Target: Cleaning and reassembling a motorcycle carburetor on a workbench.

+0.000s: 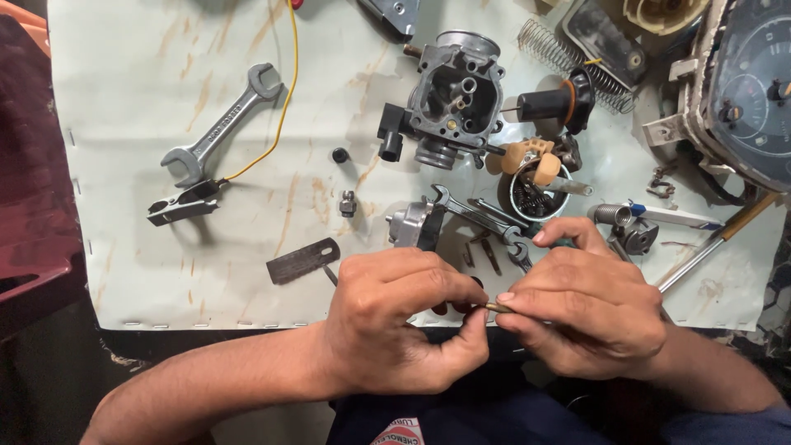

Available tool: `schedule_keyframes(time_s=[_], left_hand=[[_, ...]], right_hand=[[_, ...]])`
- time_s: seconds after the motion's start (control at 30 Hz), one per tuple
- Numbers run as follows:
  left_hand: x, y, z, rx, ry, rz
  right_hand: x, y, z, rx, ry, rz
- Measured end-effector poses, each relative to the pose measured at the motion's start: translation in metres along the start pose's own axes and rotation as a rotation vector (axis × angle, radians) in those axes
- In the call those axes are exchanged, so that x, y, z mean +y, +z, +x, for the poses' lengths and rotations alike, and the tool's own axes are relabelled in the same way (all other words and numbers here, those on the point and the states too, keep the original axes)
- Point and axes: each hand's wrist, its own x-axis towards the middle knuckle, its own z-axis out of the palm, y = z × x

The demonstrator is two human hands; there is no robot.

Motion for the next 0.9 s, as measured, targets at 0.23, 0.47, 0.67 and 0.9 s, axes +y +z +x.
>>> schedule_keyframes(time_s=[0.23, 0.47, 0.67, 0.9], left_hand=[[-0.001, 0.001, -0.001, 0.002, -0.010, -0.033], [0.005, -0.004, 0.005, 0.014, -0.040, -0.050], [0.001, -0.001, -0.001, 0.010, -0.066, -0.069], [0.003, -0.001, 0.002, -0.034, -0.091, -0.057]], right_hand=[[-0.002, -0.003, 0.002, -0.028, -0.043, -0.033], [-0.003, -0.009, 0.005, -0.123, -0.191, -0.205], [0.001, -0.004, -0.007, -0.001, -0.005, -0.023], [0.006, -0.002, -0.015, 0.059, 0.128, 0.174]])
